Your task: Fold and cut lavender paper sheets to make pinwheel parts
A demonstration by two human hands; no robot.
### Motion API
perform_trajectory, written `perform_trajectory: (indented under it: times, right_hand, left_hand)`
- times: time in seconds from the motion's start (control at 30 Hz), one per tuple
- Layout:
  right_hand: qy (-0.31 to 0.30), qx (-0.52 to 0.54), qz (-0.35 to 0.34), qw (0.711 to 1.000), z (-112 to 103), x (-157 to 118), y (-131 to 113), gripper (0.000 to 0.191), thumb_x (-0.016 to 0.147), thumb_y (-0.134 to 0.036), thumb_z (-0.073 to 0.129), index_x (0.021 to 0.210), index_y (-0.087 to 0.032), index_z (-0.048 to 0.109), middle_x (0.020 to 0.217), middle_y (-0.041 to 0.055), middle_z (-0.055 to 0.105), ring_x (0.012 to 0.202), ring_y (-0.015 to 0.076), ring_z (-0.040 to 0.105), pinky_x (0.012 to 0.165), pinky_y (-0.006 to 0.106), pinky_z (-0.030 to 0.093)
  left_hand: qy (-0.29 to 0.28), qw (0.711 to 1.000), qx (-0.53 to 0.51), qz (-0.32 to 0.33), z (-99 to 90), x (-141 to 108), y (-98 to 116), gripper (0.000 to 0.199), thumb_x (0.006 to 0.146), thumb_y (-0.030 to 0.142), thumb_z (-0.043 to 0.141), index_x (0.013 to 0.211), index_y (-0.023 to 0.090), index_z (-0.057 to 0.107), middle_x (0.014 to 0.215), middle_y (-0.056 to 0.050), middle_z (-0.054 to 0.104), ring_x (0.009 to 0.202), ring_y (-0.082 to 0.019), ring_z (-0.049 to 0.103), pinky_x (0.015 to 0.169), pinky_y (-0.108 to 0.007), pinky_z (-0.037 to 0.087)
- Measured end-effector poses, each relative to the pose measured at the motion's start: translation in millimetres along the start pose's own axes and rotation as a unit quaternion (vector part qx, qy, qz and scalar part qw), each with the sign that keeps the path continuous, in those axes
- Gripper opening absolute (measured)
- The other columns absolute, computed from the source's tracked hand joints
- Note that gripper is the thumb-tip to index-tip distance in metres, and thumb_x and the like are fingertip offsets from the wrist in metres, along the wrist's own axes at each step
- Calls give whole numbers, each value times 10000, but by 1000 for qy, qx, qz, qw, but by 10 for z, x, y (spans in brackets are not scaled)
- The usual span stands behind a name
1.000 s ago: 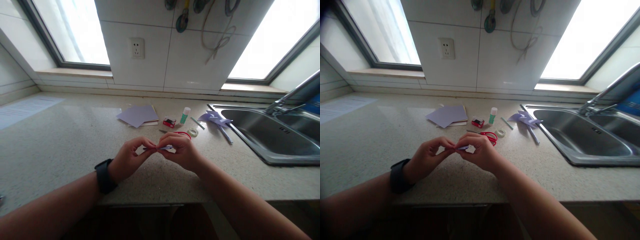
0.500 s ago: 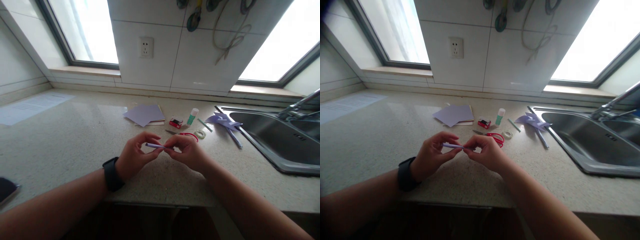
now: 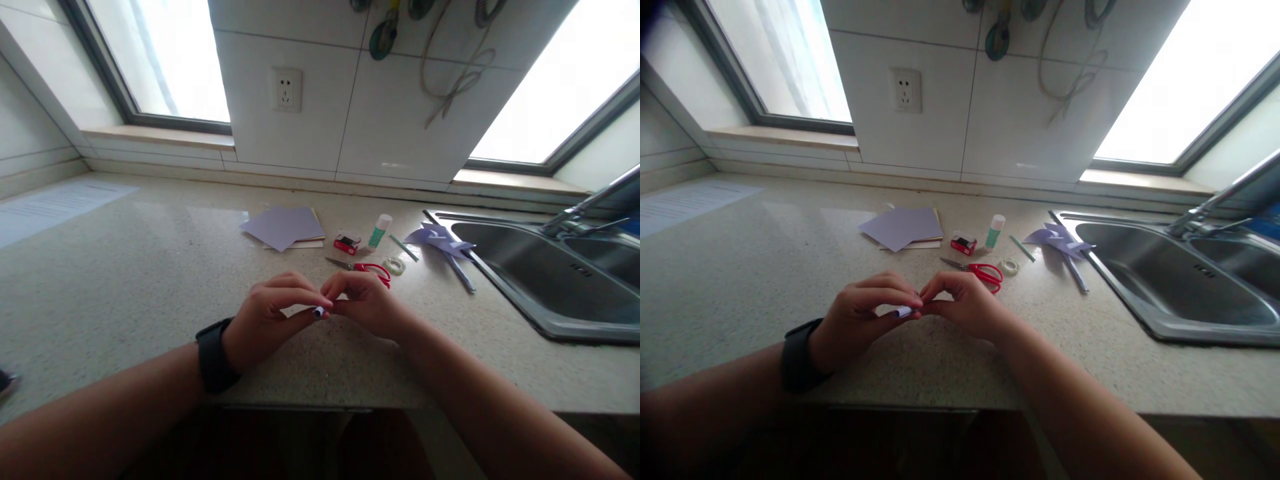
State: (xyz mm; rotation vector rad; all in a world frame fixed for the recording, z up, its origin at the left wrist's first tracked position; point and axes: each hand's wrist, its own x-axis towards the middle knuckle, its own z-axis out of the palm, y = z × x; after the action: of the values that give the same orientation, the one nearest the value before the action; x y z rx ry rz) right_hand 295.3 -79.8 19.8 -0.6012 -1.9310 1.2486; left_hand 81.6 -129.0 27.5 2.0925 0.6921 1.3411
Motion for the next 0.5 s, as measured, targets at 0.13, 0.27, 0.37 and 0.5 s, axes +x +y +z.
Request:
perform_trajectory:
  times: [0.13,0.27,0.37,0.5]
  right_hand:
    - [-13,13,5,1000,-10,6,26,120,779,-232,810,755,-186,703,828,28,727,778,149,679,704,288,538]
    - [-25,17,11,999,-25,4,46,118,790,-229,797,753,-184,695,814,23,720,771,144,672,695,283,531]
    - [-19,21,22,999,-30,9,21,138,771,-227,814,771,-179,684,798,17,703,757,139,660,696,282,528]
    - [59,30,10,998,-20,27,-37,197,731,-232,845,809,-184,671,784,-1,680,738,125,637,694,271,520]
  left_hand:
    - [-17,999,19,21,2,14,17,212,859,97,720,1028,218,761,934,-53,743,894,-178,670,807,-321,546]
    - [-28,999,27,33,5,23,34,220,872,95,706,1049,216,756,938,-52,749,905,-173,669,817,-315,548]
    - [-16,1000,12,10,8,21,29,189,867,114,719,1023,216,749,929,-45,747,897,-171,677,807,-310,551]
    - [54,996,-12,-76,16,12,-8,114,868,161,726,970,214,725,954,-39,751,909,-180,698,828,-326,556]
